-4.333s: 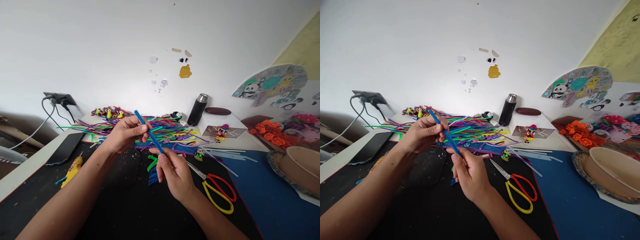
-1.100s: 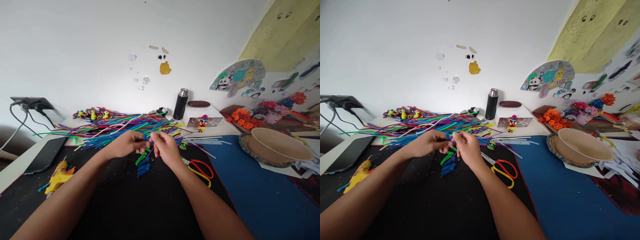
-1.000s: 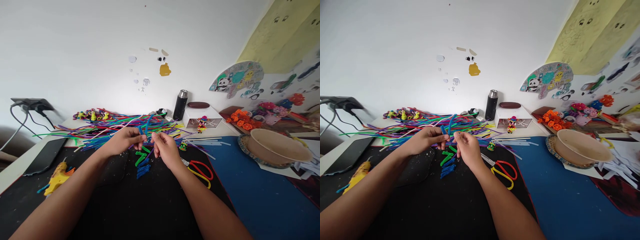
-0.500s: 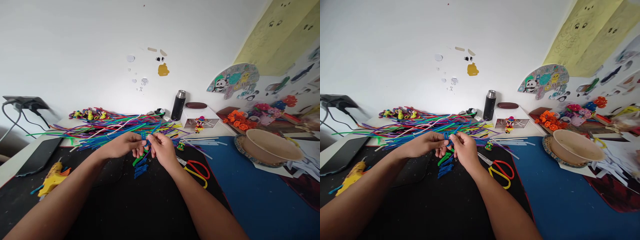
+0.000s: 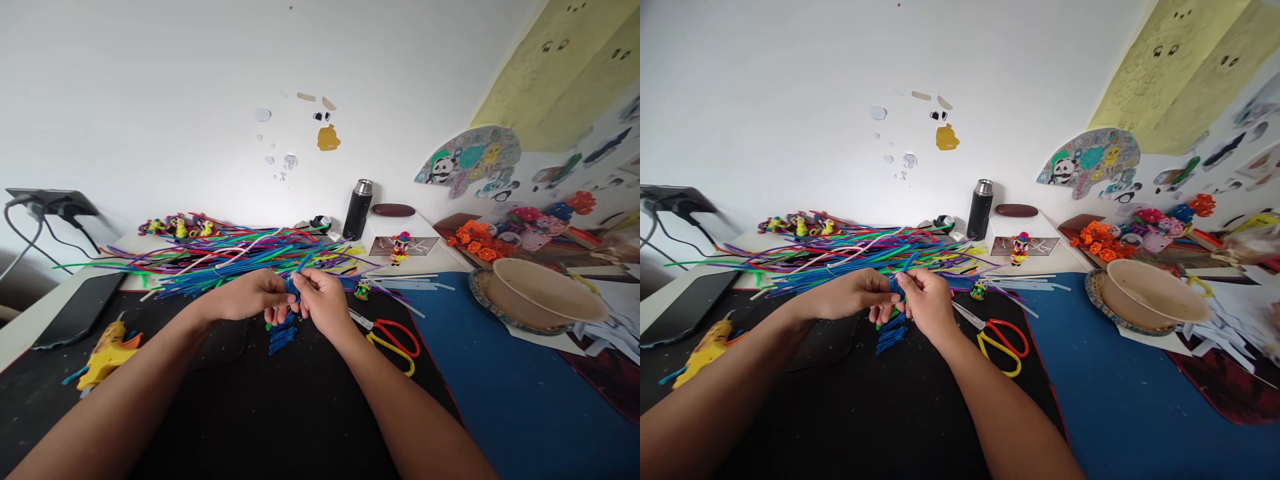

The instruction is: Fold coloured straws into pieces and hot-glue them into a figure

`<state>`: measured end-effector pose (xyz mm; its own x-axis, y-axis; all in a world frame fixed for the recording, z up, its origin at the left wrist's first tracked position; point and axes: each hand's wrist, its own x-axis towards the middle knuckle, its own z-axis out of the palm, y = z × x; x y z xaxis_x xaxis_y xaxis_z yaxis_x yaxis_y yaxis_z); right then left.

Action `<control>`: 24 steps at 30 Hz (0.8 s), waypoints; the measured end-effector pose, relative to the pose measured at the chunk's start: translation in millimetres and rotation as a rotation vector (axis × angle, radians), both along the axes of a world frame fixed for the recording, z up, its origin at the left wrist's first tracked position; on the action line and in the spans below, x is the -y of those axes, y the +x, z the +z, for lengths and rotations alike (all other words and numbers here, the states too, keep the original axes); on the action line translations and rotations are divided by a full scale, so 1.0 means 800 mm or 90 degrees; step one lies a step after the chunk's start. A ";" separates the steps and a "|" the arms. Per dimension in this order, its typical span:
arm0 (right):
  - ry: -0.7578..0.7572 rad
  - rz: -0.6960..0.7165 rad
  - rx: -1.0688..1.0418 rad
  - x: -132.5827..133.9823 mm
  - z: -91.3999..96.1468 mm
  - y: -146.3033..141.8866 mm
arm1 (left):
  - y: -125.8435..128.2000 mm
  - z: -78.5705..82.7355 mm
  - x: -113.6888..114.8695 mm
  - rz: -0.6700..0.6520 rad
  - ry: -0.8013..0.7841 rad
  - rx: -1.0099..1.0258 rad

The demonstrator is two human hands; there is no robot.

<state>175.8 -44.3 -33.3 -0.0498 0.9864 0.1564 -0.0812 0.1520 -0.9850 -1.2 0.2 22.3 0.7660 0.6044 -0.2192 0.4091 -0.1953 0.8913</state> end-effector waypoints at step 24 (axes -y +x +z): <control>-0.010 -0.008 -0.019 -0.004 -0.018 -0.005 | 0.003 -0.019 -0.008 0.000 -0.040 -0.032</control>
<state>171.7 -41.5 -47.7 -0.0322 0.9893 0.1422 -0.1087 0.1380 -0.9845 1.3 6.3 7.1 0.7530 0.5884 -0.2946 0.4537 -0.1401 0.8801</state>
